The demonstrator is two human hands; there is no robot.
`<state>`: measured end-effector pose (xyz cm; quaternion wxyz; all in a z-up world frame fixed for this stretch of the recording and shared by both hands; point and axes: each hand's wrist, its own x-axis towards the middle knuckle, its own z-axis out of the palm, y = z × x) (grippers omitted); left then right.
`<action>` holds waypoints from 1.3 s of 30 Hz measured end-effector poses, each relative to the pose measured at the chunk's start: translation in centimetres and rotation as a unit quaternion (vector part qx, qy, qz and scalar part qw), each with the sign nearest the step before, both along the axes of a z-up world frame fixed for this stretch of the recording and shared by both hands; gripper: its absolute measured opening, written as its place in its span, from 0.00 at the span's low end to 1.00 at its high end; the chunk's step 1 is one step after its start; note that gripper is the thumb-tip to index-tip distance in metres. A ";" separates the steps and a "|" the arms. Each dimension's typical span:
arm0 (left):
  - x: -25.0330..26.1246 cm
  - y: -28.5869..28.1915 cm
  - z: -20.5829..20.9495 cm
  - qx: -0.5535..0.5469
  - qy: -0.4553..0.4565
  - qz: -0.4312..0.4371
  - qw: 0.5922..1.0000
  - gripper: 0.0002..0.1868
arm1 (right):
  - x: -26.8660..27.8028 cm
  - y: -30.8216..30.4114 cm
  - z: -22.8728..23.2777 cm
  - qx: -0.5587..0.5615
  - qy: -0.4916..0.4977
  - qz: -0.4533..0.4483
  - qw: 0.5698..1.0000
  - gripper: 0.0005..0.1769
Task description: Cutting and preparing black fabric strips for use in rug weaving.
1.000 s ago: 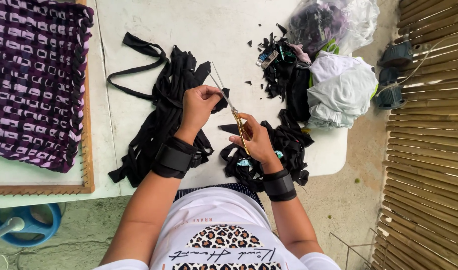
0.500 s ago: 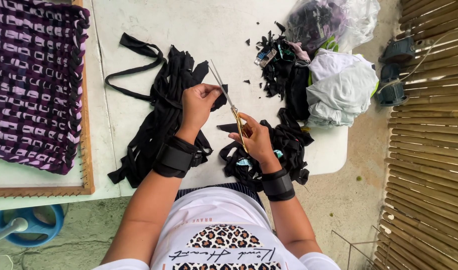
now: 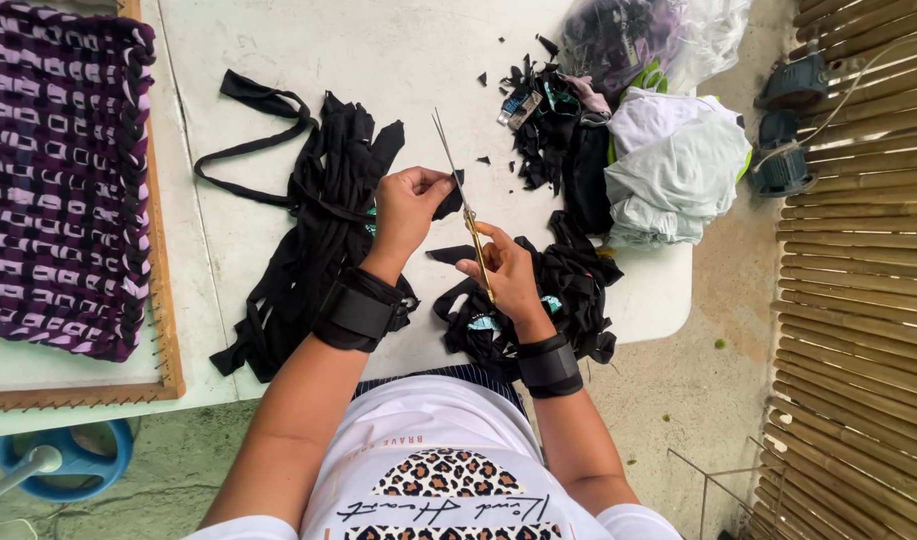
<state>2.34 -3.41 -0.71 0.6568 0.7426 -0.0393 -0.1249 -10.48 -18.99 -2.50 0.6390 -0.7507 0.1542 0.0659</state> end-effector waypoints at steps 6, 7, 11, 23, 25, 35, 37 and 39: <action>0.2 -0.8 -1.3 -0.006 0.024 0.004 1.000 0.09 | -0.1 0.2 0.3 0.076 0.011 -0.019 0.997 0.36; 0.3 -0.9 -1.5 -0.007 0.024 0.004 1.000 0.09 | 0.0 0.3 0.6 0.076 0.011 -0.019 0.997 0.36; 0.3 -1.1 -3.0 -0.031 0.020 -0.006 0.999 0.08 | 0.1 0.5 0.7 0.096 0.015 -0.035 0.995 0.35; -3.0 1.5 -4.2 -0.027 0.032 -0.120 0.992 0.08 | 3.8 1.0 -0.8 0.176 -0.047 -0.080 0.980 0.37; -3.5 2.6 -4.7 -0.037 0.029 -0.102 0.994 0.09 | 4.0 1.4 -1.7 0.187 -0.048 -0.068 0.979 0.36; -2.9 13.5 -8.2 0.159 0.040 -0.151 0.975 0.08 | 5.0 0.9 -4.2 0.071 -0.001 -0.068 0.995 0.32; -1.9 15.6 -10.1 0.149 -0.112 -0.076 0.980 0.07 | 4.2 1.3 -4.4 0.057 0.041 -0.052 0.996 0.31; 0.0 17.5 -11.5 0.196 -0.095 0.063 0.974 0.06 | 3.4 1.7 -5.5 -0.009 0.067 -0.077 0.995 0.31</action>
